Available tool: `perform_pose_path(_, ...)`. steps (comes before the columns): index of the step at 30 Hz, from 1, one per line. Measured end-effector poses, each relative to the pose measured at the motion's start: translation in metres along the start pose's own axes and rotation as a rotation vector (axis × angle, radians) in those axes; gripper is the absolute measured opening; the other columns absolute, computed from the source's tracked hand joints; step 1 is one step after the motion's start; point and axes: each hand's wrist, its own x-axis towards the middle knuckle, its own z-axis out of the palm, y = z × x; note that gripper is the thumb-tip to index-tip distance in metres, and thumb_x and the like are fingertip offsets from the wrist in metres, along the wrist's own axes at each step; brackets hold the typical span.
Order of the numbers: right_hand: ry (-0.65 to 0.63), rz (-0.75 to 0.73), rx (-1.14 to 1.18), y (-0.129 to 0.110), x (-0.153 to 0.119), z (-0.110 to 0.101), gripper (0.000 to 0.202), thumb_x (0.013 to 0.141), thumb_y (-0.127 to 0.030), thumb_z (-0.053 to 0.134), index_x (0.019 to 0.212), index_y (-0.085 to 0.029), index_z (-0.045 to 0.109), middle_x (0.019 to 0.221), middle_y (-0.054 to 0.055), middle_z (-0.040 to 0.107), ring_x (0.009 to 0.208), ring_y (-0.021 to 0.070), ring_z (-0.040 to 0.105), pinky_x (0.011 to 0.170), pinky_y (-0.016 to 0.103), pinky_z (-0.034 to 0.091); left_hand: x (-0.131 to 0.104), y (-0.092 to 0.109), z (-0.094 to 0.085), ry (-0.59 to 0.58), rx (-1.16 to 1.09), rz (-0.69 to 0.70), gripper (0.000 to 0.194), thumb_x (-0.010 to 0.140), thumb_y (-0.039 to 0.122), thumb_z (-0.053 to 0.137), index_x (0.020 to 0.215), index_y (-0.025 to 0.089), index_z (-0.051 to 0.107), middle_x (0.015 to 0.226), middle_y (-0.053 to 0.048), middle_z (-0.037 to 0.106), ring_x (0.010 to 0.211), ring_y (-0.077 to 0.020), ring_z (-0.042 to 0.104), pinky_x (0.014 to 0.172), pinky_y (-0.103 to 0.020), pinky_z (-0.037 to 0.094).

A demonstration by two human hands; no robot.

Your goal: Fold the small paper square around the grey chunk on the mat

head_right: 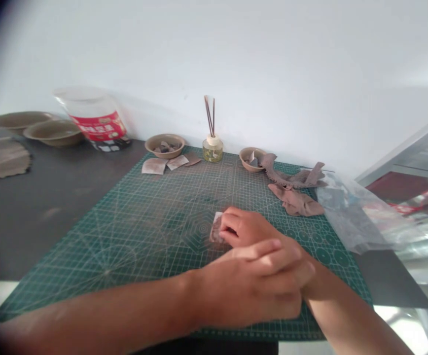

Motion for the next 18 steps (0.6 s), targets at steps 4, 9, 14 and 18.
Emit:
perform_pose_path(4,-0.005,-0.009,0.070,0.000,0.001,-0.001,0.008,0.093,-0.018,0.059,0.086,-0.021,0.060,0.099,0.002,0.065,0.086,0.0151,0.063,0.080,0.030,0.048,0.018,0.010,0.018,0.026,0.043,0.047,0.035,0.104,0.023,0.038,0.116,0.034,0.069,0.145,0.000,0.052,0.142,-0.0221,0.040,0.121,-0.037,0.025)
perform_pose_path(9,-0.024,0.039,0.093,-0.002,0.002,-0.001,0.009,0.091,-0.015,0.061,0.083,-0.020,0.060,0.097,0.001,0.065,0.084,0.0139,0.062,0.079,0.029,0.047,0.022,0.006,0.018,0.072,0.080,-0.024,0.034,0.104,0.020,0.040,0.122,0.038,0.063,0.149,0.004,0.048,0.143,-0.0191,0.038,0.121,-0.036,0.024)
perform_pose_path(14,-0.013,0.056,0.082,-0.006,0.003,-0.001,0.012,0.091,-0.014,0.060,0.081,-0.020,0.058,0.096,0.000,0.064,0.082,0.0132,0.061,0.077,0.028,0.046,0.019,0.005,0.019,0.085,0.093,-0.031,0.029,0.103,0.025,0.043,0.118,0.036,0.065,0.146,0.004,0.050,0.144,-0.0207,0.036,0.122,-0.036,0.023)
perform_pose_path(18,-0.026,0.041,0.060,-0.005,0.002,-0.002,0.012,0.092,-0.015,0.059,0.082,-0.020,0.056,0.094,0.000,0.062,0.079,0.0124,0.059,0.075,0.027,0.045,0.019,0.006,0.018,0.089,0.106,-0.023,0.032,0.104,0.026,0.040,0.122,0.038,0.065,0.148,0.006,0.049,0.144,-0.0205,0.037,0.121,-0.035,0.026)
